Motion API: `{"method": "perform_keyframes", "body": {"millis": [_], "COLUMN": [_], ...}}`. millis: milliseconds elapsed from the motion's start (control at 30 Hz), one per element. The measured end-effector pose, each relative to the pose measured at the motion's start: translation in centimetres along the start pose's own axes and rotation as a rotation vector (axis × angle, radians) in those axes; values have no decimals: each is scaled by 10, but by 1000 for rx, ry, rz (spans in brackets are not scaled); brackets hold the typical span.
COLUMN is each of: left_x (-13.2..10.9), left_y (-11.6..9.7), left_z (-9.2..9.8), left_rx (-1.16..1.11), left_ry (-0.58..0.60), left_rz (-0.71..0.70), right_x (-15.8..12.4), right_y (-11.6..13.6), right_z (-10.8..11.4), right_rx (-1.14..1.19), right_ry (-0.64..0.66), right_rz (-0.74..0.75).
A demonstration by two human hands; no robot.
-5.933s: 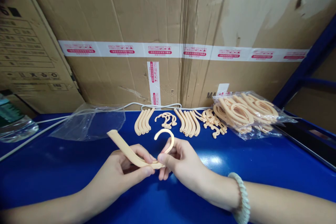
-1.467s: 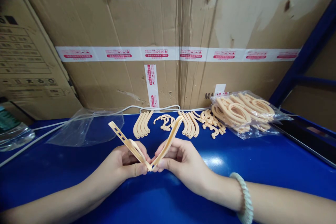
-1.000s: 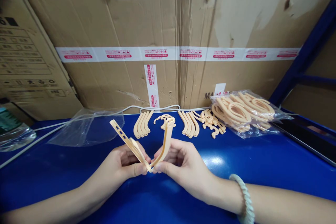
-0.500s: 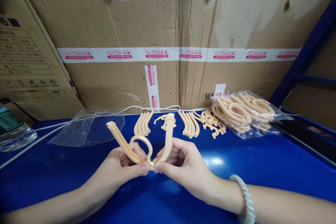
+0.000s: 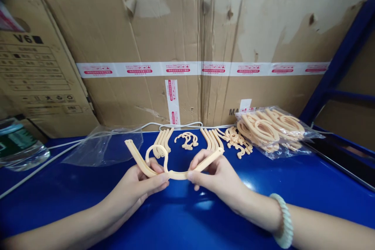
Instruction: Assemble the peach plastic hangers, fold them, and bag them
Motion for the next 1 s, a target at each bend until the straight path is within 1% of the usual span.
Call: {"method": "perform_keyframes", "body": {"millis": [100, 200, 267, 367, 433, 467, 533, 567, 600, 633, 667, 800, 833, 900, 1000], "left_x": [-1, -1, -2, -1, 1, 3, 5, 6, 7, 8, 9, 8, 6, 1, -4], "left_y": [-2, -3, -3, -6, -11, -14, -21, -25, -29, -32, -34, -31, -29, -26, -23], "left_z": [-1, -4, -5, -2, 6, 12, 26, 32, 36, 37, 36, 15, 11, 5, 0], "left_rx": [-1, 3, 0, -25, -57, -69, -61, -26, 34, 116, 214, 631, 724, 893, 1074], "left_ry": [0, 2, -4, -40, -110, -170, -326, -388, -425, -430, -393, -90, -38, 8, 38], "left_rz": [12, 36, 57, 47, 9, -21, -109, -159, -203, -241, -268, -362, -389, -438, -489], "right_x": [-6, -16, -22, -26, -27, -26, -26, -26, -26, -27, -27, -25, -24, -23, -22], "right_y": [0, 3, 11, 29, 35, 37, 36, 35, 32, 30, 27, 21, 20, 21, 23], "right_z": [21, 46, 57, 61, 62, 63, 66, 67, 68, 69, 70, 74, 75, 77, 78], "right_rx": [-126, -312, -480, -746, -879, -925, -981, -990, -993, -994, -996, -1024, -1038, -1070, -1095], "right_ry": [102, 139, 162, 245, 283, 283, 282, 283, 283, 280, 274, 243, 239, 227, 196], "right_rz": [-37, -8, 82, 261, 304, 302, 291, 288, 287, 283, 277, 236, 226, 215, 238]}}
Point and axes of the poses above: each hand's wrist, its own x-axis towards the middle knuckle, its own z-axis out of the back of the hand, y = z × x, the point moved 5 cm from there along x, towards the middle knuckle
